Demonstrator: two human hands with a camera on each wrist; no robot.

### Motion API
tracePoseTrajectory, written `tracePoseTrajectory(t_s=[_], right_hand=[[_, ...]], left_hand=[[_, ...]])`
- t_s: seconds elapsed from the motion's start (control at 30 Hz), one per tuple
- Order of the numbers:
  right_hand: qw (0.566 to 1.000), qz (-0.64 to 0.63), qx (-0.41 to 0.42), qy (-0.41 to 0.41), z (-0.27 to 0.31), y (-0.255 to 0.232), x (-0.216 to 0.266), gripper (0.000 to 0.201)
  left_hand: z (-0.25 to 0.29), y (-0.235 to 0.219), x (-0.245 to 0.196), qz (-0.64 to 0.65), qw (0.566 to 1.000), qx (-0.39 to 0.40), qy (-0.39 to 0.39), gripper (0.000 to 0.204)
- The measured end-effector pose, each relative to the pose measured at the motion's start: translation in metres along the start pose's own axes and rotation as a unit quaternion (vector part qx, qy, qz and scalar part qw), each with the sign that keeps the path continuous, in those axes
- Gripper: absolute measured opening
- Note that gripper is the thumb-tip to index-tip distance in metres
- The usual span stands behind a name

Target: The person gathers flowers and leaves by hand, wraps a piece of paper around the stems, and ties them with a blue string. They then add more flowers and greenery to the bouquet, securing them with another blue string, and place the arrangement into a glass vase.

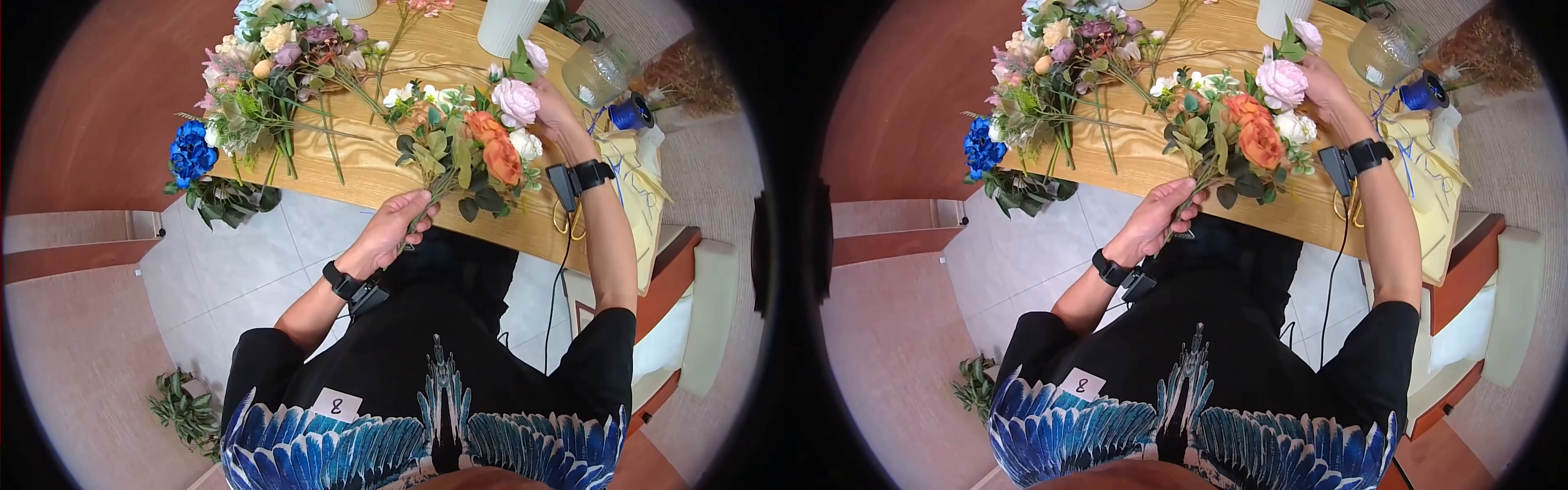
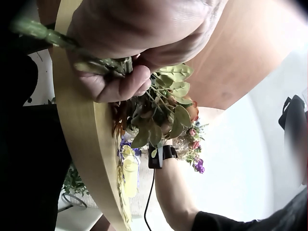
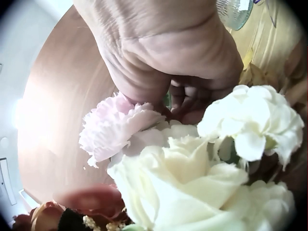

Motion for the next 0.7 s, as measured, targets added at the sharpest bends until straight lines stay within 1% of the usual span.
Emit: tracePoseTrajectory(t_s=[0.03,0.07,0.13,0.2,0.27,0.33,0.37,0.43,0.47,0.53,0.57,0.6,0.63,0.7], right_hand=[[1.0,0.0,-0.008,-0.018,-0.002,-0.003,-0.003,0.025],[1.0,0.001,-0.004,-0.019,0.001,0.0,0.001,0.025],[0.999,0.03,-0.027,-0.002,0.009,0.003,0.008,0.022],[0.999,0.028,-0.022,-0.01,0.004,-0.001,-0.003,0.021],[0.999,0.028,-0.017,-0.02,0.0,-0.006,-0.003,0.02],[1.0,0.028,0.008,0.012,0.002,-0.008,-0.003,0.024],[0.999,0.028,0.008,0.012,0.005,-0.004,-0.002,0.024],[0.999,0.002,-0.023,-0.027,0.01,0.001,0.005,0.021],[0.999,0.002,-0.022,-0.025,0.011,0.0,0.006,0.021],[0.995,0.093,-0.019,0.008,0.012,-0.003,0.008,0.019],[0.995,0.093,-0.02,0.008,0.011,-0.002,0.006,0.019],[0.997,0.074,-0.032,0.019,0.01,-0.001,0.003,0.015],[0.997,0.053,-0.044,0.03,0.011,0.001,-0.001,0.02],[0.997,0.052,-0.046,0.041,0.009,0.001,-0.006,0.021]], left_hand=[[0.001,0.002,-0.002,-0.017,1.0,-0.009,0.0,0.023],[0.002,0.002,-0.003,-0.033,0.999,-0.019,0.0,0.023],[0.002,-0.001,-0.003,-0.038,0.999,-0.019,0.003,0.023],[0.002,-0.002,-0.004,-0.047,0.999,-0.016,0.004,0.023],[0.002,0.001,-0.004,-0.058,0.998,-0.025,-0.001,0.023],[0.002,0.001,-0.003,-0.065,0.997,-0.032,0.005,0.024],[0.002,0.001,-0.003,-0.073,0.997,-0.036,0.008,0.025],[0.001,0.002,-0.003,-0.075,0.996,-0.038,0.01,0.025],[0.001,0.002,-0.003,-0.077,0.996,-0.041,0.009,0.026],[0.001,0.003,-0.004,-0.077,0.996,-0.038,0.006,0.026],[0.001,0.004,-0.005,-0.077,0.996,-0.034,0.004,0.026],[-0.001,0.002,-0.004,-0.077,0.996,-0.033,0.004,0.026],[-0.002,-0.001,-0.001,-0.069,0.997,-0.033,0.002,0.025],[-0.003,-0.002,0.001,-0.061,0.998,-0.033,0.001,0.025]])
Point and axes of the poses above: each hand's wrist, its own z-axis away from the middle knuckle, its own y-axis out of the palm, x = y × z, the point moved 3 cm from there along -z, towards the middle knuckle, and after that the axes turned 6 degrees about x, right-handed, at the moved point
